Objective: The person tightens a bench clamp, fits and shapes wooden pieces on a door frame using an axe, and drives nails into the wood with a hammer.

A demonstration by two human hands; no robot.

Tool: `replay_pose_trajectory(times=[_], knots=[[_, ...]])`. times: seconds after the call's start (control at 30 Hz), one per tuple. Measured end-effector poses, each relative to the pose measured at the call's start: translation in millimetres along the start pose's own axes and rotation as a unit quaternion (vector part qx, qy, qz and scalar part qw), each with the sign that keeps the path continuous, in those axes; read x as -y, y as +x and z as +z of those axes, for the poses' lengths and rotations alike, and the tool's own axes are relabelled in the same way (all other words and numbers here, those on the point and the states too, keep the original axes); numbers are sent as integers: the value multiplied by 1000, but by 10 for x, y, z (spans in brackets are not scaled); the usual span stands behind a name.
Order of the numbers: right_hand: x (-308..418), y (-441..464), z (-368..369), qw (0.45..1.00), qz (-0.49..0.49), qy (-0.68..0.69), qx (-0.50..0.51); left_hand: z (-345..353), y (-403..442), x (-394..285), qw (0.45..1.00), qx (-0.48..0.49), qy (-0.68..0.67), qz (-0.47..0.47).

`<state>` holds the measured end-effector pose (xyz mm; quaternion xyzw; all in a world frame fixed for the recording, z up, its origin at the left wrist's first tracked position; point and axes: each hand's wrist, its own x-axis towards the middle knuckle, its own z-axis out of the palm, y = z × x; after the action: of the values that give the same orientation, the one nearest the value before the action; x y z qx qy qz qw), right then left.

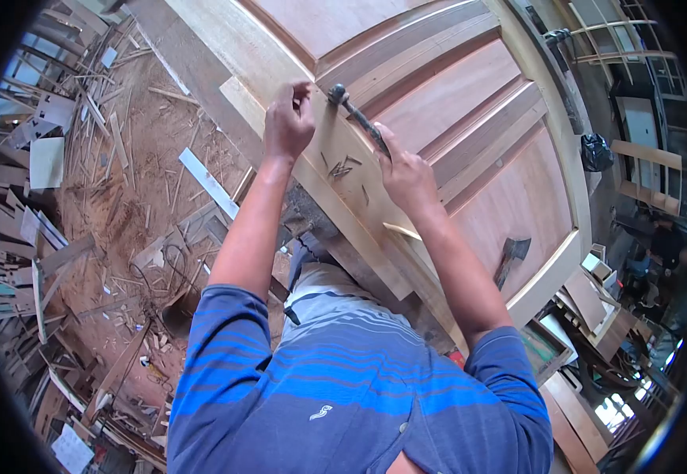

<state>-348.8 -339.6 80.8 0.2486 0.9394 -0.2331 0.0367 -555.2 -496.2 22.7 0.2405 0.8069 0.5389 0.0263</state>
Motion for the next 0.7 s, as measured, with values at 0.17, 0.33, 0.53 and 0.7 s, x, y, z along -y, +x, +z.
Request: replay_pose_trajectory(times=[0.17, 0.33, 0.53, 0.7], knots=[[-254, -282, 195, 994, 24, 100, -45, -207, -457, -285, 959, 190, 143, 154], [-339, -400, 171, 992, 51, 111, -39, -83, -704, -359, 920, 240, 219, 222], [-349, -398, 200, 990, 46, 115, -59, -69, -666, -478, 898, 286, 256, 213], [-344, -381, 193, 990, 60, 113, -52, 31, -728, -528, 879, 287, 311, 218]])
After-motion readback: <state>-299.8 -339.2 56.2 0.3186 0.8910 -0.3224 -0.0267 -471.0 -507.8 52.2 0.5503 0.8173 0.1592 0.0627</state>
